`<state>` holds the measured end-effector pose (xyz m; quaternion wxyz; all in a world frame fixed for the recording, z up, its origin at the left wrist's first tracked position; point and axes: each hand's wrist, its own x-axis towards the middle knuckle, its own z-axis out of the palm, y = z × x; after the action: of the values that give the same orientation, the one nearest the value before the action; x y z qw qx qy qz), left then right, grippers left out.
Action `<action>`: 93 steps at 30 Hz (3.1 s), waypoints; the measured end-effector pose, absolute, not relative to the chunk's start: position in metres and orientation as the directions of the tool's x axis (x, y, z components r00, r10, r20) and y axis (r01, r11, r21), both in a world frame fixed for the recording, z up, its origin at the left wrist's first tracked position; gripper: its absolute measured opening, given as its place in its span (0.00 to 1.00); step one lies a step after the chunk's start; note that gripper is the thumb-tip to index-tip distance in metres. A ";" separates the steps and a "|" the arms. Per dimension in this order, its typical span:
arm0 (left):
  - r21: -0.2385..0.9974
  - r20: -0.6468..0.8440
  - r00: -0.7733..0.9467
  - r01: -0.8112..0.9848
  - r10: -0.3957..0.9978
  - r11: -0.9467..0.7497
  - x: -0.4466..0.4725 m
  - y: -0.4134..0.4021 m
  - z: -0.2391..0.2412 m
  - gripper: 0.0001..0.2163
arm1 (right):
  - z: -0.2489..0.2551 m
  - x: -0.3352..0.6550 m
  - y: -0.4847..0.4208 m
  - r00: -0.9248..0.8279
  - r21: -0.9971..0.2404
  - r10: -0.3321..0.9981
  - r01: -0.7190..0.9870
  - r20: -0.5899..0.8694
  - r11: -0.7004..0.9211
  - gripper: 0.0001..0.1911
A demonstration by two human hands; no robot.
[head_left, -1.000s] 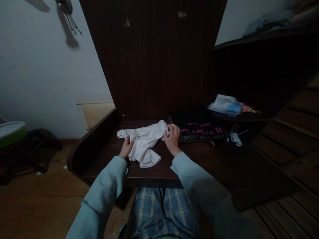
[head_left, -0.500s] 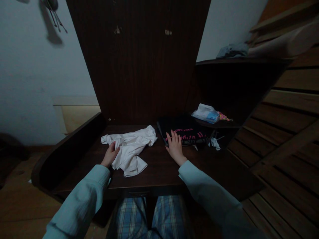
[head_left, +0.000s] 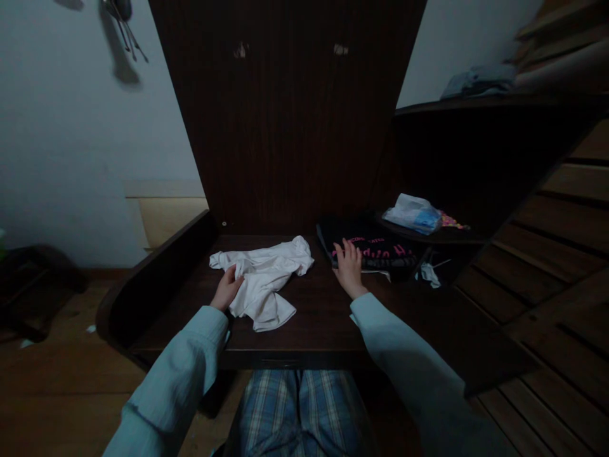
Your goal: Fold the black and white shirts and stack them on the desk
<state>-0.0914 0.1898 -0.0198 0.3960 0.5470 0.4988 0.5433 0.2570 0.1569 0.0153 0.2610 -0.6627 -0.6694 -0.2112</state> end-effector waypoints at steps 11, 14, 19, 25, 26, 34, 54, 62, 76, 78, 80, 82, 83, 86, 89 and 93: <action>0.974 0.209 -0.105 0.107 0.972 -0.198 -0.090 0.192 -0.021 0.23 | 0.018 0.261 0.151 0.132 -0.115 0.743 0.991 0.656 -0.075 0.29; 0.970 0.218 -0.101 0.135 0.971 -0.204 -0.089 0.191 -0.019 0.22 | 0.017 0.261 0.151 0.135 -0.126 0.741 0.990 0.658 -0.069 0.29; 0.952 0.233 -0.093 0.227 0.968 -0.207 -0.087 0.188 -0.014 0.21 | 0.018 0.254 0.144 0.045 -0.132 0.695 0.989 0.717 0.073 0.30; 0.874 0.266 0.024 0.416 0.964 -0.252 -0.082 0.178 -0.005 0.13 | 0.014 0.207 0.135 -0.320 -0.130 0.703 0.853 0.636 0.506 0.20; 0.862 0.271 0.054 0.430 0.961 -0.267 -0.081 0.176 -0.003 0.12 | 0.012 0.197 0.136 -0.341 -0.159 0.724 0.836 0.599 0.525 0.20; 0.934 0.213 0.242 0.236 0.947 -0.270 -0.076 0.165 0.006 0.16 | 0.004 0.158 0.153 -0.308 -0.501 0.819 0.669 0.484 0.548 0.14; 0.909 0.085 0.222 0.381 0.971 -0.166 -0.080 0.139 0.018 0.17 | -0.005 0.181 0.157 0.061 -0.835 0.955 0.503 0.289 0.220 0.17; 0.971 0.074 -0.048 0.232 0.996 -0.061 -0.090 0.147 0.008 0.21 | -0.011 0.192 0.166 0.084 -0.925 0.963 0.309 0.257 0.220 0.19; 0.566 0.272 -0.316 0.816 0.909 0.115 -0.092 0.126 0.013 0.23 | 0.008 0.174 0.128 -0.380 -0.350 0.743 0.703 0.551 0.619 0.13; 0.501 0.336 -0.224 0.865 0.915 0.028 -0.093 0.126 0.008 0.21 | 0.005 0.171 0.129 -0.424 -0.380 0.759 0.680 0.494 0.627 0.10; 0.540 0.324 -0.116 0.838 0.939 -0.083 -0.095 0.127 0.004 0.19 | 0.003 0.171 0.132 -0.389 -0.473 0.789 0.644 0.475 0.602 0.06; 0.683 0.279 -0.030 0.709 0.960 -0.176 -0.095 0.128 0.001 0.18 | 0.001 0.172 0.136 -0.332 -0.560 0.818 0.604 0.471 0.567 0.07; 0.761 0.268 -0.011 0.616 0.963 -0.205 -0.095 0.129 0.001 0.19 | 0.001 0.173 0.138 -0.295 -0.607 0.836 0.582 0.463 0.541 0.08; 0.916 0.253 -0.049 0.335 0.966 -0.223 -0.092 0.126 0.004 0.25 | 0.006 0.180 0.143 -0.147 -0.790 0.905 0.444 0.400 0.422 0.09; 0.982 0.152 -0.114 0.130 0.982 -0.137 -0.092 0.122 0.010 0.29 | 0.016 0.192 0.146 -0.033 -0.944 0.954 0.140 0.299 0.300 0.10; 0.999 0.029 -0.155 -0.040 0.987 -0.036 -0.102 0.119 0.013 0.29 | 0.030 0.211 0.141 -0.202 -0.989 0.976 -0.137 0.083 0.056 0.18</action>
<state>-0.1024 0.1188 0.0133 0.4621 0.4569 0.5183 0.5559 0.2109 0.1409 0.0300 0.4941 -0.3936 -0.5328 0.5630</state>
